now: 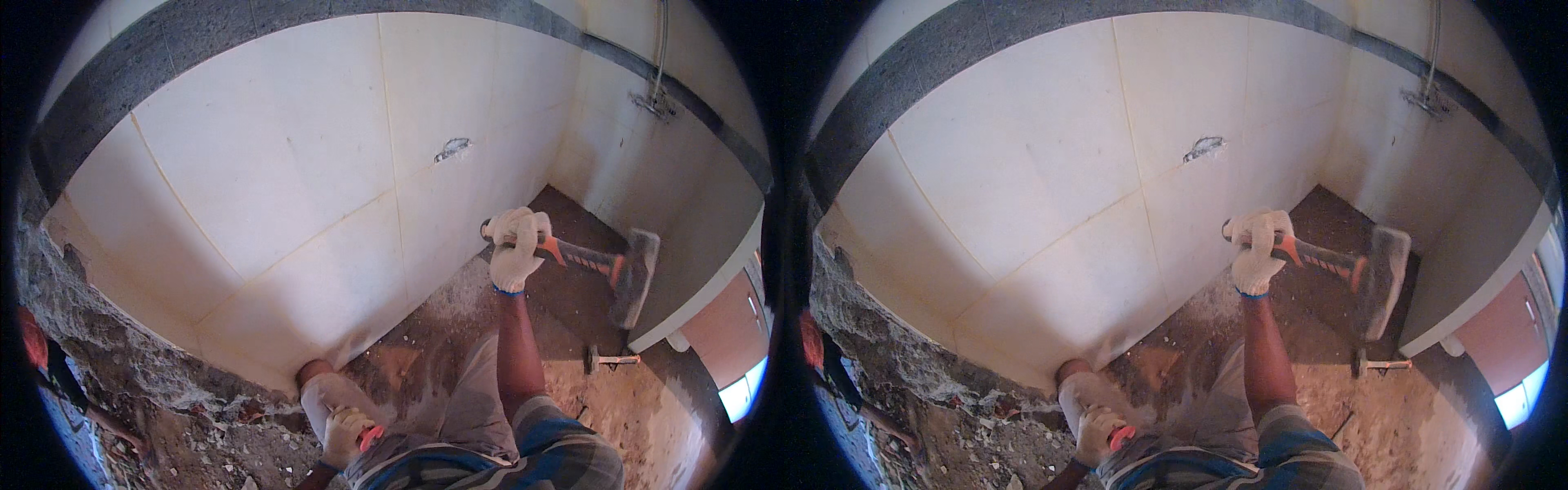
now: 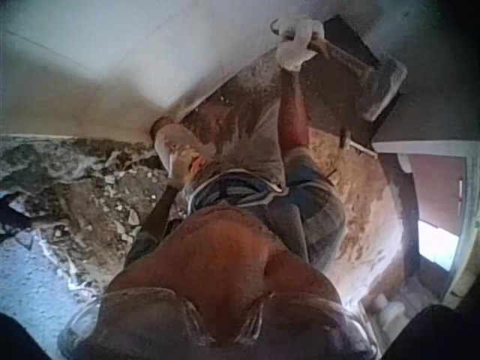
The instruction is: The person uses a hammer and a red circular tool to chip away at white wall tiles, creating holes and removing sections. The person repeatedly strikes the tiles to break them and clear debris.
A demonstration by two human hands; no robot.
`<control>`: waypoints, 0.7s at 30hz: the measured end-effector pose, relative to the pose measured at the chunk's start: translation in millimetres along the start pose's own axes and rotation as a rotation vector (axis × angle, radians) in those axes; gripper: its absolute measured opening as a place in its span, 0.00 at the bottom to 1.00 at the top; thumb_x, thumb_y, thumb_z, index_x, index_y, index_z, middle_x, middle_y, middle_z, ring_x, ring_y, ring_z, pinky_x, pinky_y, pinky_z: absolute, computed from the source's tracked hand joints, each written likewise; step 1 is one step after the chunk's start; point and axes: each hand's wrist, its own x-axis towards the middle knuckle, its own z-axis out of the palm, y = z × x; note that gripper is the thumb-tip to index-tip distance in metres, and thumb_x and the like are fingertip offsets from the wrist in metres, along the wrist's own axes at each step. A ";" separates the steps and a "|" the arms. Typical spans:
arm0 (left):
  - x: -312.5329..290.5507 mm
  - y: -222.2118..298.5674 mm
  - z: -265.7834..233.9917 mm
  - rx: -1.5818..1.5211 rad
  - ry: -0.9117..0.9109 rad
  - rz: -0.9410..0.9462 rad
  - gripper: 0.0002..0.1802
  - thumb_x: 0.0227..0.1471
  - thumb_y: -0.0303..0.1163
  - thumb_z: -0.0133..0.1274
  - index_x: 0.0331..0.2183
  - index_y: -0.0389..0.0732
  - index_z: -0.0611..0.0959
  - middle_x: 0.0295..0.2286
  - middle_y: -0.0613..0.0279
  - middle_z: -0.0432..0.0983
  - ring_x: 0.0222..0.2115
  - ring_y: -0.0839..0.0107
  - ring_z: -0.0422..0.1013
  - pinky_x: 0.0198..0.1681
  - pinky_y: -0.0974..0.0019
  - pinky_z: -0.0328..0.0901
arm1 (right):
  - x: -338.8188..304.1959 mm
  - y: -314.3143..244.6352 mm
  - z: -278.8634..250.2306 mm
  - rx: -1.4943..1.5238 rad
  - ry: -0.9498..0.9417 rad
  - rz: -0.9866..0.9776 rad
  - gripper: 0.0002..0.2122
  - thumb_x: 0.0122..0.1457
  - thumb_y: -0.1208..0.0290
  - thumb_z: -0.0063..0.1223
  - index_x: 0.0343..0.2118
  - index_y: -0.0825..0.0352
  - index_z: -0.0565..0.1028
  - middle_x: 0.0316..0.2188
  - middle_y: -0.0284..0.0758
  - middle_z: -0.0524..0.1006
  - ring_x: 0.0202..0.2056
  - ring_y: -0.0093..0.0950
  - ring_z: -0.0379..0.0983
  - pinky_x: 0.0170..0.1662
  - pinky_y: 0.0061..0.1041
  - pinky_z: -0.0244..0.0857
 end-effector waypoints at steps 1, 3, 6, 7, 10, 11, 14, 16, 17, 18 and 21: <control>1.1 0.5 0.1 0.005 0.017 0.002 0.21 0.45 0.46 0.67 0.43 0.56 0.89 0.46 0.69 0.84 0.56 0.57 0.74 0.66 0.43 0.60 | 2.3 7.5 4.1 0.013 -0.033 -0.045 0.12 0.71 0.73 0.56 0.30 0.61 0.66 0.22 0.30 0.67 0.20 0.24 0.66 0.27 0.33 0.67; 2.5 2.5 -0.3 0.021 0.039 0.005 0.20 0.45 0.45 0.67 0.43 0.56 0.89 0.46 0.69 0.84 0.56 0.57 0.74 0.66 0.43 0.60 | -3.0 29.3 4.8 -0.022 0.065 0.083 0.09 0.71 0.69 0.57 0.33 0.62 0.70 0.22 0.30 0.69 0.22 0.23 0.69 0.27 0.31 0.68; 0.4 6.4 -2.3 0.007 0.034 -0.007 0.19 0.44 0.44 0.68 0.42 0.55 0.88 0.46 0.67 0.84 0.56 0.56 0.75 0.65 0.43 0.61 | -30.1 81.6 -0.5 -0.378 0.137 0.647 0.12 0.71 0.62 0.59 0.32 0.63 0.77 0.21 0.29 0.73 0.23 0.21 0.72 0.27 0.29 0.68; -0.7 7.2 -3.3 -0.024 0.028 -0.024 0.19 0.44 0.43 0.68 0.42 0.55 0.88 0.46 0.66 0.84 0.56 0.56 0.75 0.65 0.43 0.61 | -36.2 95.0 -10.4 -0.555 0.053 0.691 0.13 0.70 0.61 0.60 0.31 0.63 0.77 0.21 0.29 0.73 0.24 0.20 0.73 0.26 0.30 0.67; -4.8 11.5 -7.1 -0.022 -0.016 -0.077 0.19 0.44 0.43 0.68 0.42 0.55 0.88 0.46 0.65 0.84 0.56 0.55 0.74 0.65 0.42 0.62 | -49.5 104.7 -52.2 -0.944 -0.179 0.823 0.16 0.68 0.60 0.62 0.28 0.65 0.76 0.19 0.28 0.75 0.21 0.20 0.72 0.24 0.31 0.64; -4.5 12.2 -7.0 -0.012 -0.012 -0.091 0.19 0.45 0.43 0.68 0.42 0.55 0.88 0.46 0.65 0.84 0.56 0.54 0.74 0.65 0.42 0.62 | -56.9 101.3 -61.8 -1.025 -0.136 0.734 0.16 0.68 0.61 0.63 0.27 0.67 0.75 0.18 0.29 0.75 0.19 0.20 0.72 0.22 0.32 0.62; -0.8 13.0 -6.8 0.016 0.017 -0.032 0.20 0.45 0.44 0.68 0.43 0.55 0.89 0.47 0.66 0.84 0.57 0.56 0.74 0.65 0.43 0.61 | -75.6 71.6 -73.6 -0.664 0.022 0.839 0.16 0.69 0.64 0.61 0.24 0.63 0.73 0.16 0.26 0.70 0.16 0.19 0.67 0.19 0.28 0.58; -0.4 12.5 -6.6 0.014 0.000 -0.046 0.20 0.46 0.44 0.68 0.44 0.56 0.89 0.47 0.67 0.84 0.57 0.56 0.74 0.66 0.43 0.60 | -85.3 40.1 -67.6 -0.551 0.072 0.799 0.15 0.69 0.65 0.59 0.24 0.62 0.72 0.16 0.26 0.71 0.16 0.18 0.67 0.19 0.27 0.58; 0.2 11.2 -6.8 0.013 -0.011 -0.051 0.21 0.46 0.45 0.68 0.44 0.56 0.89 0.48 0.67 0.84 0.57 0.56 0.74 0.67 0.43 0.60 | -79.3 29.0 -59.2 -0.516 0.102 0.745 0.13 0.71 0.69 0.57 0.26 0.62 0.70 0.16 0.27 0.70 0.15 0.21 0.65 0.19 0.28 0.59; 0.0 9.5 -7.0 -0.001 -0.016 -0.046 0.22 0.46 0.45 0.68 0.45 0.56 0.88 0.48 0.68 0.83 0.58 0.56 0.73 0.67 0.42 0.59 | -71.0 18.2 -50.3 -0.391 0.068 0.620 0.13 0.70 0.70 0.57 0.27 0.62 0.71 0.17 0.28 0.71 0.17 0.21 0.66 0.20 0.28 0.61; -0.7 3.6 -6.7 -0.026 -0.026 -0.026 0.24 0.45 0.46 0.68 0.47 0.57 0.88 0.49 0.69 0.83 0.58 0.56 0.73 0.68 0.42 0.58 | -34.4 1.5 -24.5 -0.115 0.090 0.285 0.11 0.69 0.73 0.59 0.29 0.62 0.71 0.21 0.30 0.73 0.20 0.22 0.69 0.25 0.28 0.64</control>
